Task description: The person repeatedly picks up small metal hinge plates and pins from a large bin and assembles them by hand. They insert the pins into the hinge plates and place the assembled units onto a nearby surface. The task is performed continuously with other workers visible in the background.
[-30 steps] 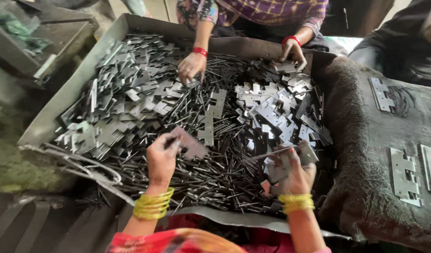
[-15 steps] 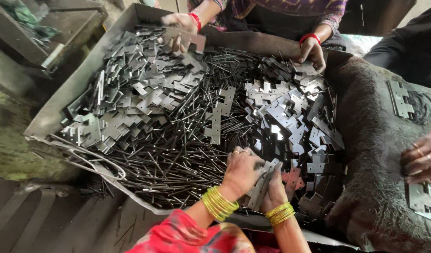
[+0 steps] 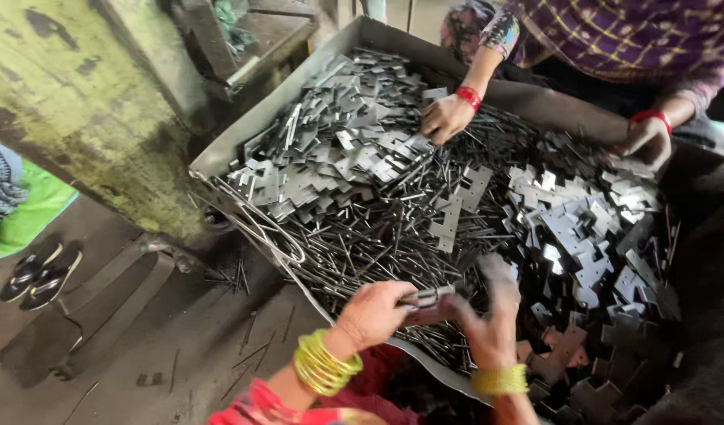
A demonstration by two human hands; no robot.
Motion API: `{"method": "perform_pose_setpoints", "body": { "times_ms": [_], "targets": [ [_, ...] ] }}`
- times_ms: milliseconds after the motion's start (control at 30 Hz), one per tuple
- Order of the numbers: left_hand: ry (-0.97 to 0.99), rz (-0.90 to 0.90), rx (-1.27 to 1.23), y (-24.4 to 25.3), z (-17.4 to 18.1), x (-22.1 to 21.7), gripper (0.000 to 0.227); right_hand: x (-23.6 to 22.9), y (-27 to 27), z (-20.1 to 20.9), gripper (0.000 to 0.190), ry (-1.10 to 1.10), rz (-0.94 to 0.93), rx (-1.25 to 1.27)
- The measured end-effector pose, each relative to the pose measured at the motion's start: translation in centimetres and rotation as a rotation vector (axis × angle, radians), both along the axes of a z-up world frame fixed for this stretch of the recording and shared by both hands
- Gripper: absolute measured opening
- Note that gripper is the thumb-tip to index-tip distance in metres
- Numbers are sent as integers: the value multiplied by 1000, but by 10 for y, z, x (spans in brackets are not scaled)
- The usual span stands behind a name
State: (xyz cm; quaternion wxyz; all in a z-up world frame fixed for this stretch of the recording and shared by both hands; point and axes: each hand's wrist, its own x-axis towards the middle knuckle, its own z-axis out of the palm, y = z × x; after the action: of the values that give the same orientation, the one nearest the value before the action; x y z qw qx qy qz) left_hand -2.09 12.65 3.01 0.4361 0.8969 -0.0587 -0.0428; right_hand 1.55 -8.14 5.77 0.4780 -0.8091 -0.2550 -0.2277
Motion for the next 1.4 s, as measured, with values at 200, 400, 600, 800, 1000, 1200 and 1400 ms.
{"method": "perform_pose_setpoints", "body": {
  "times_ms": [200,400,600,800,1000,1200,1400],
  "targets": [
    [-132,-366,69,35,13,74,23,-2,-28,-20,31,919,165,-189],
    [-219,514,867,139,-25,145,43,-7,-176,-64,18,669,-392,183],
    [-504,411,891,187,-75,173,76,-10,-351,-20,37,281,-1250,-127],
    [-269,281,988,163,-67,156,26,19,-400,6,44,432,-1487,-551],
    [-731,114,358,47,49,96,21,-21,-249,0,23,-36,-588,-749],
    [-1039,-515,167,-61,97,7,30,-51,-67,-35,60,1185,468,1187],
    [-791,-231,146,-31,58,-9,33,10,-92,-68,50,986,-64,675]
  ]
}}
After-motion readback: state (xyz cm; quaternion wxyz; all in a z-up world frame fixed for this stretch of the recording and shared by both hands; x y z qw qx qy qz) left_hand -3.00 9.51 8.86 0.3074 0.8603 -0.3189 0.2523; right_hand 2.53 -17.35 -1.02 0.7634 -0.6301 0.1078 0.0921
